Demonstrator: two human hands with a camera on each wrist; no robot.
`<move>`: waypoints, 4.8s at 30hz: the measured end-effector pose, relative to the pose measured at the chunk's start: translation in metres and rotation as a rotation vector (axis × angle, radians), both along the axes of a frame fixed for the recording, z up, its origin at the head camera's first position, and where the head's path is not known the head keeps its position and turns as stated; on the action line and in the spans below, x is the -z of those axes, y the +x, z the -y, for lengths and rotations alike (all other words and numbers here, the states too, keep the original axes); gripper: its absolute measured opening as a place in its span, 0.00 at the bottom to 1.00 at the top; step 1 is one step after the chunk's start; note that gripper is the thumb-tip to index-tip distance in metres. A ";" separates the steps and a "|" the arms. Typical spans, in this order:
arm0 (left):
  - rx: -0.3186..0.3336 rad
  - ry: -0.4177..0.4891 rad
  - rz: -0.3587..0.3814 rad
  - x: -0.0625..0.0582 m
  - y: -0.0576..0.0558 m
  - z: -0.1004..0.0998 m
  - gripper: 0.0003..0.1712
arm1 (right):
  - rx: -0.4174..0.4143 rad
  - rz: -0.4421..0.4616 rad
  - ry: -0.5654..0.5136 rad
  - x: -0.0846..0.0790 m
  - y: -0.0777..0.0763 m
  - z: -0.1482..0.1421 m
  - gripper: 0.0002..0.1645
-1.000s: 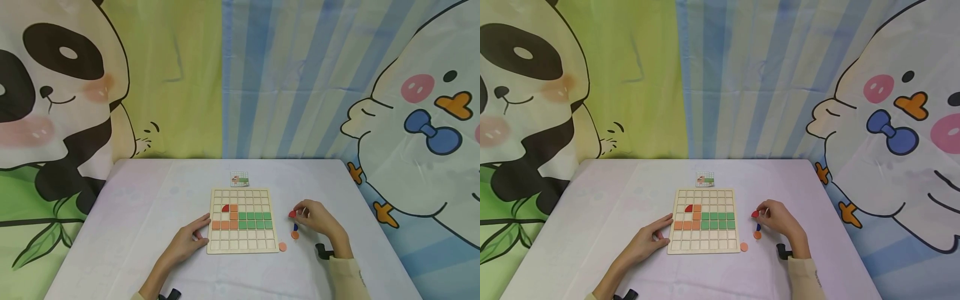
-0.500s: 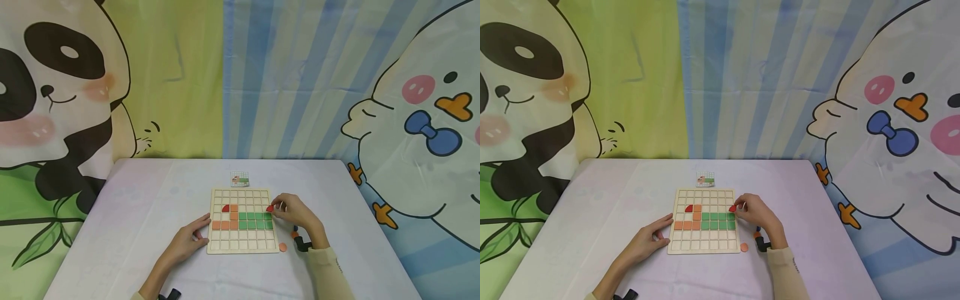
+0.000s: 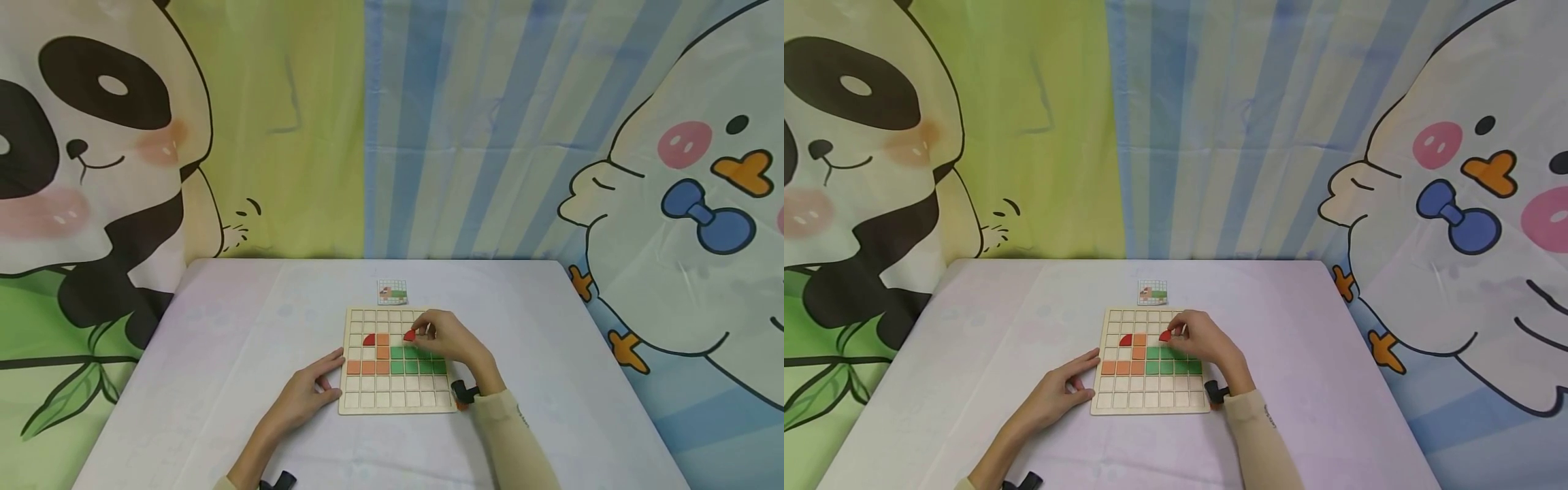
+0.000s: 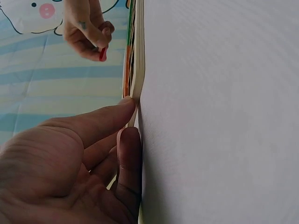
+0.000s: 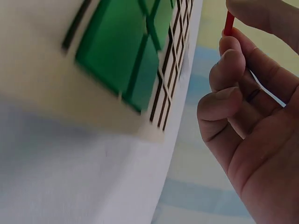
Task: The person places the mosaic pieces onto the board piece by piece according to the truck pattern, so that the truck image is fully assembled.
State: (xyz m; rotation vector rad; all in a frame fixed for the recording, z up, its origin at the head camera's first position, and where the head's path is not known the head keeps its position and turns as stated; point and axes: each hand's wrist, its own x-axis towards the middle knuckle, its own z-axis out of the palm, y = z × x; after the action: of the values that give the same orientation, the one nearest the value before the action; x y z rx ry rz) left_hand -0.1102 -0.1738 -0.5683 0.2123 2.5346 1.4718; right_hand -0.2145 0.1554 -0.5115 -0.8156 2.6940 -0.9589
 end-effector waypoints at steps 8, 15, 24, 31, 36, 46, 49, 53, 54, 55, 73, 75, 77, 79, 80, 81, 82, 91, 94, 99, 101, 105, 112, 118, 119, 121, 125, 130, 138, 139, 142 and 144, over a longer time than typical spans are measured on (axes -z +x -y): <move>0.012 -0.006 -0.009 0.001 0.000 0.001 0.38 | -0.051 0.073 -0.017 0.009 -0.001 0.034 0.12; 0.014 0.001 -0.007 0.000 0.000 0.001 0.38 | -0.052 0.082 -0.001 0.012 0.002 0.061 0.14; 0.026 0.006 -0.013 0.001 -0.001 0.003 0.38 | -0.067 0.106 0.021 0.012 0.007 0.088 0.14; 0.034 0.005 -0.018 0.002 -0.001 0.004 0.38 | -0.079 0.117 0.058 0.014 0.005 0.101 0.13; 0.032 0.010 -0.014 0.001 0.000 0.005 0.37 | -0.105 0.110 0.107 0.016 0.005 0.109 0.12; 0.038 0.004 -0.021 0.002 -0.001 0.005 0.37 | -0.108 0.096 0.186 0.014 0.004 0.111 0.14; 0.037 0.005 -0.018 0.002 -0.001 0.005 0.37 | -0.120 0.106 0.185 0.013 0.003 0.109 0.15; 0.036 0.007 -0.013 0.002 -0.001 0.005 0.38 | -0.153 0.088 0.179 0.012 0.002 0.109 0.13; 0.035 0.009 -0.012 0.002 -0.001 0.005 0.38 | -0.163 0.081 0.177 0.011 0.002 0.108 0.13; 0.036 0.009 -0.012 0.002 -0.001 0.005 0.37 | -0.171 0.074 0.175 0.011 0.002 0.109 0.13; 0.050 0.014 -0.024 0.002 -0.001 0.005 0.38 | -0.195 0.074 0.154 -0.003 0.001 0.094 0.17; 0.042 0.013 -0.015 0.002 -0.001 0.004 0.38 | -0.171 0.062 0.127 -0.008 0.000 0.084 0.17; 0.028 0.009 -0.007 0.002 -0.001 0.003 0.38 | -0.146 0.055 0.104 -0.014 0.000 0.071 0.17; 0.017 0.013 0.002 0.002 -0.001 0.002 0.38 | -0.114 0.051 0.084 -0.019 0.001 0.056 0.18; 0.014 0.013 0.005 0.001 -0.001 0.002 0.38 | -0.099 0.044 0.077 -0.022 0.002 0.048 0.18; 0.012 0.013 0.005 0.001 -0.001 0.002 0.38 | -0.079 0.044 0.070 -0.024 0.004 0.040 0.18; 0.010 0.012 0.005 0.001 -0.001 0.001 0.38 | -0.057 0.042 0.062 -0.027 0.005 0.032 0.18; -0.017 0.001 -0.005 0.000 0.000 -0.001 0.39 | 0.147 0.037 0.075 -0.027 0.027 -0.044 0.14; -0.024 -0.007 0.002 0.001 0.000 -0.001 0.39 | 0.199 0.047 0.089 -0.020 0.037 -0.064 0.12; -0.029 -0.009 0.032 0.000 -0.001 -0.001 0.39 | 0.270 0.078 0.103 -0.005 0.050 -0.089 0.06; -0.026 0.002 0.031 0.000 -0.001 -0.001 0.39 | 0.304 0.091 0.115 0.001 0.054 -0.097 0.04; -0.019 0.013 0.015 0.000 0.000 -0.001 0.39 | 0.378 0.104 0.131 0.010 0.063 -0.108 0.04; -0.024 -0.008 0.021 0.000 0.000 -0.001 0.39 | 0.451 0.110 0.141 0.014 0.070 -0.115 0.05; -0.011 0.005 0.014 0.000 -0.001 -0.001 0.39 | 0.470 0.140 0.147 0.016 0.071 -0.114 0.08; -0.010 0.007 0.011 0.000 0.000 -0.001 0.39 | 0.473 0.143 0.147 0.017 0.071 -0.113 0.08; -0.009 0.008 0.001 0.000 0.000 -0.001 0.38 | 0.479 0.149 0.148 0.017 0.071 -0.112 0.09; -0.020 0.001 -0.003 -0.001 0.001 -0.002 0.38 | 0.463 0.151 0.154 0.017 0.069 -0.109 0.07; -0.026 -0.004 -0.002 -0.002 0.001 -0.003 0.38 | 0.435 0.152 0.151 0.016 0.065 -0.106 0.03; -0.027 -0.018 0.003 -0.003 0.001 -0.003 0.38 | 0.379 0.127 0.116 0.017 0.061 -0.100 0.04; -0.028 -0.020 0.001 -0.003 0.001 -0.004 0.38 | 0.374 0.125 0.115 0.017 0.061 -0.100 0.04; -0.026 -0.019 -0.005 -0.004 0.001 -0.004 0.38 | 0.388 0.134 0.121 0.016 0.063 -0.098 0.04; -0.022 -0.020 -0.010 -0.004 0.001 -0.004 0.38 | 0.410 0.144 0.131 0.015 0.065 -0.099 0.04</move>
State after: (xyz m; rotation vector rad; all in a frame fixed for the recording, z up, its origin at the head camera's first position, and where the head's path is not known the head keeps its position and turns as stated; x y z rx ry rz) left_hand -0.1091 -0.1701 -0.5646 0.1897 2.5663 1.4568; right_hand -0.1498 0.2542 -0.5264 -0.1614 2.8103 -0.8612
